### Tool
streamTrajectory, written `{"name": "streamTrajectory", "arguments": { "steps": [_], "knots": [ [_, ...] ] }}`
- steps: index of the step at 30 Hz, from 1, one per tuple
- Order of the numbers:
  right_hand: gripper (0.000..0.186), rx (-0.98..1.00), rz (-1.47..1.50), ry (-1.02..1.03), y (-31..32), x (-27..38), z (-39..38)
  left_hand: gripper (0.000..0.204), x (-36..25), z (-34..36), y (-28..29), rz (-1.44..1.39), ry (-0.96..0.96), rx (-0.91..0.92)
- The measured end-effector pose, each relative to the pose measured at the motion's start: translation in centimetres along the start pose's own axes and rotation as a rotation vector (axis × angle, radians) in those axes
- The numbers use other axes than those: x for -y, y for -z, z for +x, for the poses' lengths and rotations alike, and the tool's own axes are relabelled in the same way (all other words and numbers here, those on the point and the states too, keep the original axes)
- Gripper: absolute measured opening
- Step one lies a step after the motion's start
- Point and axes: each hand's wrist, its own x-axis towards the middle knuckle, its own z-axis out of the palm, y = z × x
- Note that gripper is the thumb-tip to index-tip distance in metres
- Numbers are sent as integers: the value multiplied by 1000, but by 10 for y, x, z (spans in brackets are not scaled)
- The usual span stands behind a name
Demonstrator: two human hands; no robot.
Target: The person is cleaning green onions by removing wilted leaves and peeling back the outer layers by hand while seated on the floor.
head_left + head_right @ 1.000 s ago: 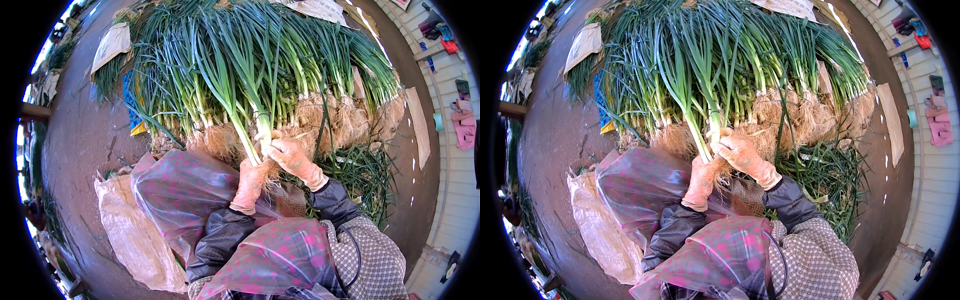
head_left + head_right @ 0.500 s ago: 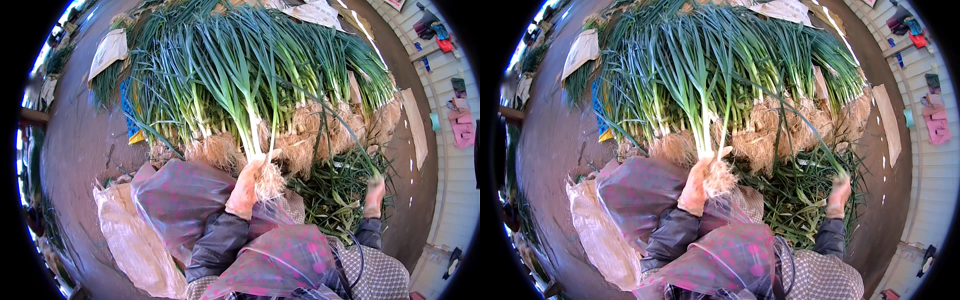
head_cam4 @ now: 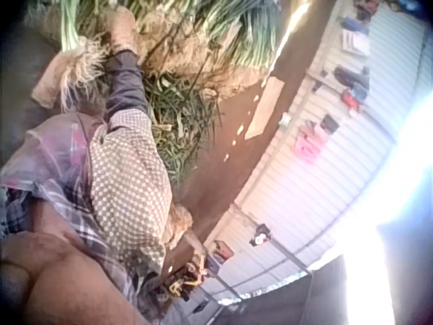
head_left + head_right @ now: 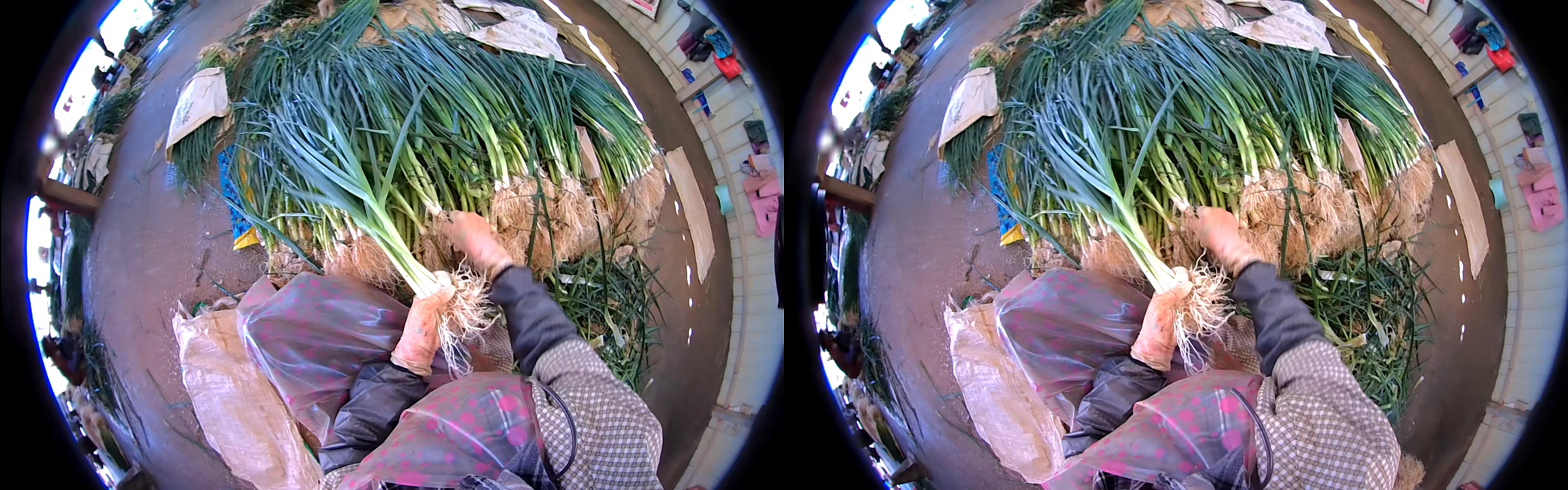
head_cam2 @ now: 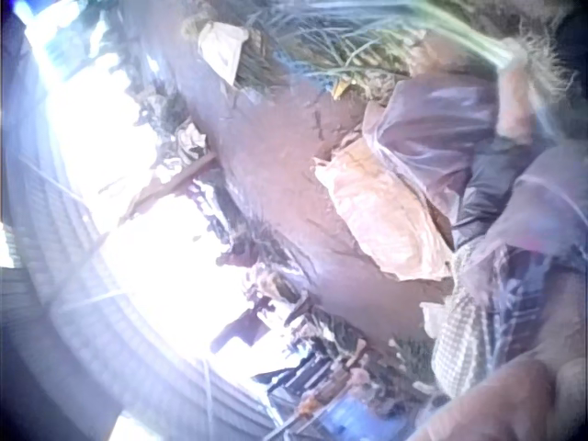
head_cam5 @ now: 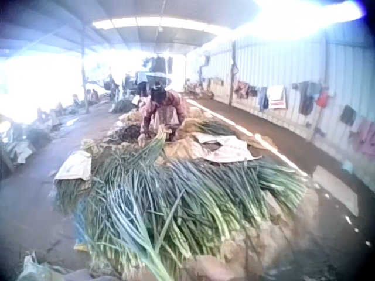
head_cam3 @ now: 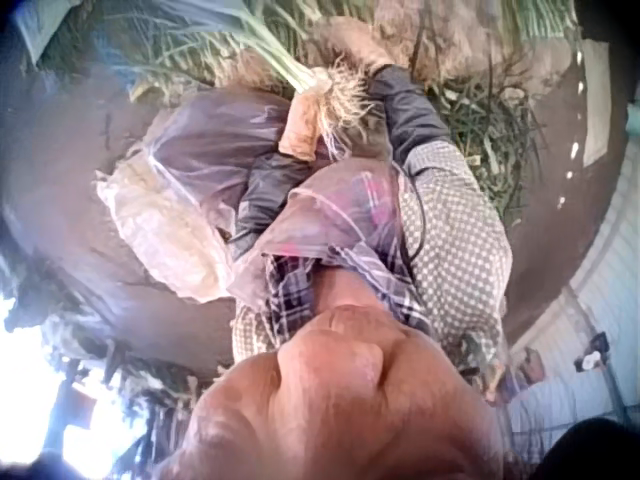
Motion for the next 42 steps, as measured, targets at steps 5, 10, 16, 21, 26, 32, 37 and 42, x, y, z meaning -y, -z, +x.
{"name": "streamTrajectory", "arguments": {
  "steps": [5, 10, 16, 21, 26, 32, 37, 42],
  "knots": [
    [24, -257, 451, 334, 103, 30, -53, 17, -39, -8, -23, -22, -99, -187],
    [18, -234, -304, 486, 50, 27, -132, 25, -18, 20, -4, 114, -49, -8],
    [20, -228, 797, 80, 70, -22, -119, 35, -16, -6, -4, -52, 104, 30],
    [42, 203, 847, -174, 73, 10, -82, 34, -16, -35, -11, -192, 89, 22],
    [49, 646, 622, 328, 40, 29, -66, 27, -10, -24, -5, -2, -45, 1],
    [15, -2, -37, 855, 76, 46, -137, 18, -6, -10, -4, 117, -125, -133],
    [34, -137, 82, 331, 101, 20, -107, 15, 3, -2, -9, 165, -74, -134],
    [45, -223, -224, 100, 33, 36, -7, 19, 29, 10, -7, 268, -153, -144]
  ]
}}
